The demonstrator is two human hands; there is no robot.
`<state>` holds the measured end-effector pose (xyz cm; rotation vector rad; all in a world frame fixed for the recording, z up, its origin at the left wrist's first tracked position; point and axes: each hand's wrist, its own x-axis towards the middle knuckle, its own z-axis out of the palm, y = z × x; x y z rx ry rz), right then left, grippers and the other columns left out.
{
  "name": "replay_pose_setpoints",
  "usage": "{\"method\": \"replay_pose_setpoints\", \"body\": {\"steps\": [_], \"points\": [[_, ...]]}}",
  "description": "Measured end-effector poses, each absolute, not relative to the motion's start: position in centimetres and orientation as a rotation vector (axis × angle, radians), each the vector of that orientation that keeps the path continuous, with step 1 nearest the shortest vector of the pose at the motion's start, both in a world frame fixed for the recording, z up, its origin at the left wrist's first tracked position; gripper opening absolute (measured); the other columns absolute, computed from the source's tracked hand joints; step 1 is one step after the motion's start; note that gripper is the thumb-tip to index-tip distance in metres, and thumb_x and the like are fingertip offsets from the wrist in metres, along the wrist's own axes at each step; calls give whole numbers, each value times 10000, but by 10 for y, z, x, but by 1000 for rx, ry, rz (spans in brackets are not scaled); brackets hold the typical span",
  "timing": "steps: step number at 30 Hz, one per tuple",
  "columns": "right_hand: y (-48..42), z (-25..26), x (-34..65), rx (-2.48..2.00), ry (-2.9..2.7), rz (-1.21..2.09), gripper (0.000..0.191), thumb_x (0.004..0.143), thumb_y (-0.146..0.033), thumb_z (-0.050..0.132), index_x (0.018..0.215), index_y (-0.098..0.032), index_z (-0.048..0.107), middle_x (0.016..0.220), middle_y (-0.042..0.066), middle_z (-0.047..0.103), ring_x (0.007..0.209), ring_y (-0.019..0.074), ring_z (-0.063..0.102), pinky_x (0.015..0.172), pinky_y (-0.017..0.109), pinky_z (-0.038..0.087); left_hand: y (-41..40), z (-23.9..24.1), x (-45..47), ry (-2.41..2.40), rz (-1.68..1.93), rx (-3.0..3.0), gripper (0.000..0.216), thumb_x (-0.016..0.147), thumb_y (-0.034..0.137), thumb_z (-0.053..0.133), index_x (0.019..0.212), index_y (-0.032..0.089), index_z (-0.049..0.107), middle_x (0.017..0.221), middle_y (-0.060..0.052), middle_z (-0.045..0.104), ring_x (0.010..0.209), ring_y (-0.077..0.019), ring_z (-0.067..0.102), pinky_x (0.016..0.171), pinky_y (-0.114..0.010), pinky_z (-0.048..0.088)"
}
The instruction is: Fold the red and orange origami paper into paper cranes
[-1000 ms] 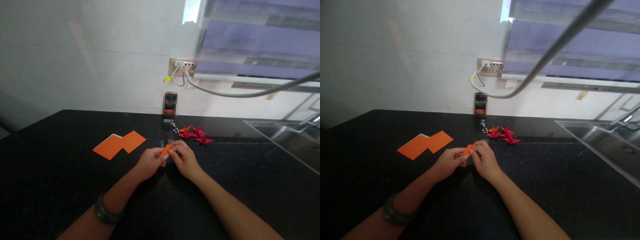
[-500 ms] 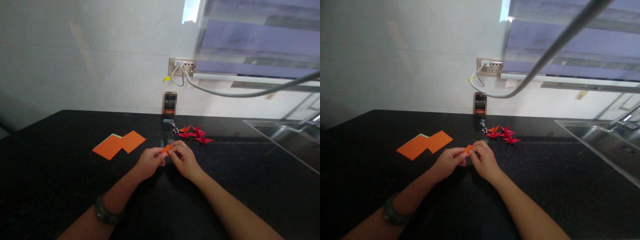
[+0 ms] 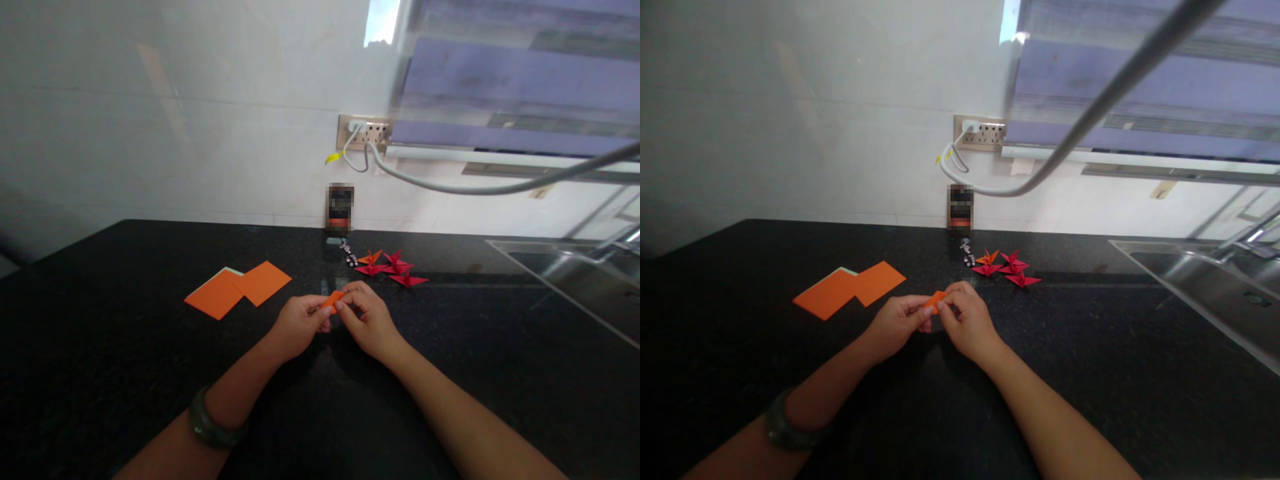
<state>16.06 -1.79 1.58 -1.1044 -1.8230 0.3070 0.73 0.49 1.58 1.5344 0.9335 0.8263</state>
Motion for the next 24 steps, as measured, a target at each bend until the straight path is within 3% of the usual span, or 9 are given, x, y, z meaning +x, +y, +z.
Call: {"method": "replay_pose_setpoints", "body": {"steps": [10, 24], "points": [[-18, 16, 160, -1086, -1829, 310, 121, 778, -132, 505, 685, -174, 570, 788, 42, 533, 747, 139, 526, 659, 270, 432, 4, 20, 7, 928, 824, 1519, 265, 696, 269, 559, 889, 107, 641, 597, -2, 580, 524, -102, 523, 535, -221, 431], [-17, 13, 160, -1108, -1811, 310, 113, 794, -151, 492, 692, -172, 539, 760, 42, 530, 735, 146, 510, 665, 278, 422, 5, 16, 9, 952, 808, 1477, 315, 729, 311, 516, 961, 109, 587, 510, 44, 514, 460, -88, 498, 492, -219, 433]]}}
